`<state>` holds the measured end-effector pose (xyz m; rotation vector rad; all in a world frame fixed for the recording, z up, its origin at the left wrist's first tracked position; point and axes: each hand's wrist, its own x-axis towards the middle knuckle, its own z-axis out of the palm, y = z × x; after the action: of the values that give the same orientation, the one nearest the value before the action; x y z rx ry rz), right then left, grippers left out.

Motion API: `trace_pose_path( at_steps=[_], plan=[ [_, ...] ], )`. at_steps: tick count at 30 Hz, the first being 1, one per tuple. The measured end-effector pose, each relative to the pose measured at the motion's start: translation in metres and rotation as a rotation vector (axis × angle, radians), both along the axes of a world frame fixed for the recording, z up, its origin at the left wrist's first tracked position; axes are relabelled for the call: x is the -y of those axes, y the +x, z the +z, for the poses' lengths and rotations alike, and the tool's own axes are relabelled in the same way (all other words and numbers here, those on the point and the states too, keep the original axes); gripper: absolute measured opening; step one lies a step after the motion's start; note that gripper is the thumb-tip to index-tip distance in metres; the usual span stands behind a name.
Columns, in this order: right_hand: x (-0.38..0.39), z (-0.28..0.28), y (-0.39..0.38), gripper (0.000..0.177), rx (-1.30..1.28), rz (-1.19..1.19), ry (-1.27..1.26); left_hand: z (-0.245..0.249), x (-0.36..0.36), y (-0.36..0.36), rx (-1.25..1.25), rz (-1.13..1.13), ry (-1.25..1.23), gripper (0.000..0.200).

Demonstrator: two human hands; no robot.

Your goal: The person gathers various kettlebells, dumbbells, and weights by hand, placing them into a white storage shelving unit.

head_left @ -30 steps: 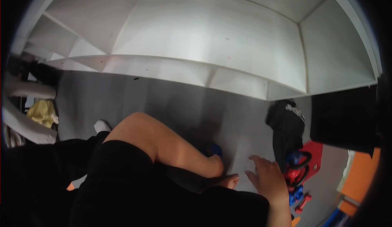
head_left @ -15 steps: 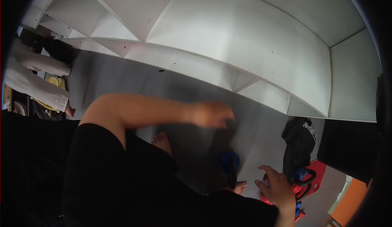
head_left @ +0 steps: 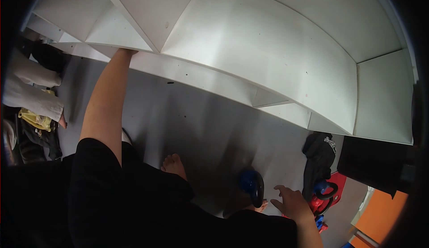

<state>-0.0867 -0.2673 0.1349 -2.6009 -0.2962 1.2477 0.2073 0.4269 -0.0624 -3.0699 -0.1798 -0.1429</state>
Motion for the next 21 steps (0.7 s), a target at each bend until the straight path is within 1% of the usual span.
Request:
trace_pose_path(
  at_steps=[2,5,9,11,12,14,15,17,18,19,20,21],
  plan=[
    [0.001,-0.005,-0.001,0.046,0.086,0.117,0.004,-0.004,0.004,0.0,-0.038,-0.006,0.002,0.046],
    [-0.006,-0.006,0.009,0.046,0.017,0.04,0.009,-0.005,-0.002,-0.001,-0.09,-0.009,0.01,0.047],
    [0.003,-0.017,0.011,0.045,0.003,0.035,-0.024,-0.003,-0.024,-0.003,-0.147,-0.024,0.02,0.047],
    [0.008,-0.021,0.011,0.045,-0.066,0.034,-0.116,-0.005,-0.022,-0.001,-0.173,-0.03,0.033,0.048],
    [0.007,-0.021,0.01,0.045,-0.067,0.029,-0.114,-0.006,-0.036,-0.011,-0.186,-0.034,0.043,0.048],
    [0.006,-0.023,0.014,0.045,-0.125,0.014,-0.108,-0.002,-0.015,-0.018,-0.205,-0.046,0.062,0.048],
    [0.007,-0.026,0.014,0.045,-0.124,0.004,-0.108,-0.002,-0.018,-0.035,-0.215,-0.055,0.071,0.048],
    [0.009,-0.036,0.013,0.058,-0.235,-0.05,-0.025,0.0,-0.019,-0.047,-0.242,-0.082,0.089,0.049],
    [0.012,-0.042,0.006,0.058,-0.232,-0.093,-0.022,0.004,0.001,-0.032,-0.248,-0.124,0.102,0.049],
    [0.01,-0.052,0.01,0.066,-0.389,-0.212,0.05,-0.001,0.019,-0.042,-0.293,0.003,0.167,0.049],
    [0.01,-0.06,0.012,0.073,-0.545,-0.341,0.127,0.008,0.038,-0.048,-0.437,0.08,0.185,0.05],
    [0.012,-0.067,0.011,0.073,-0.547,-0.376,0.131,0.003,0.039,-0.062,-0.149,-0.108,0.034,0.04]
  ],
)
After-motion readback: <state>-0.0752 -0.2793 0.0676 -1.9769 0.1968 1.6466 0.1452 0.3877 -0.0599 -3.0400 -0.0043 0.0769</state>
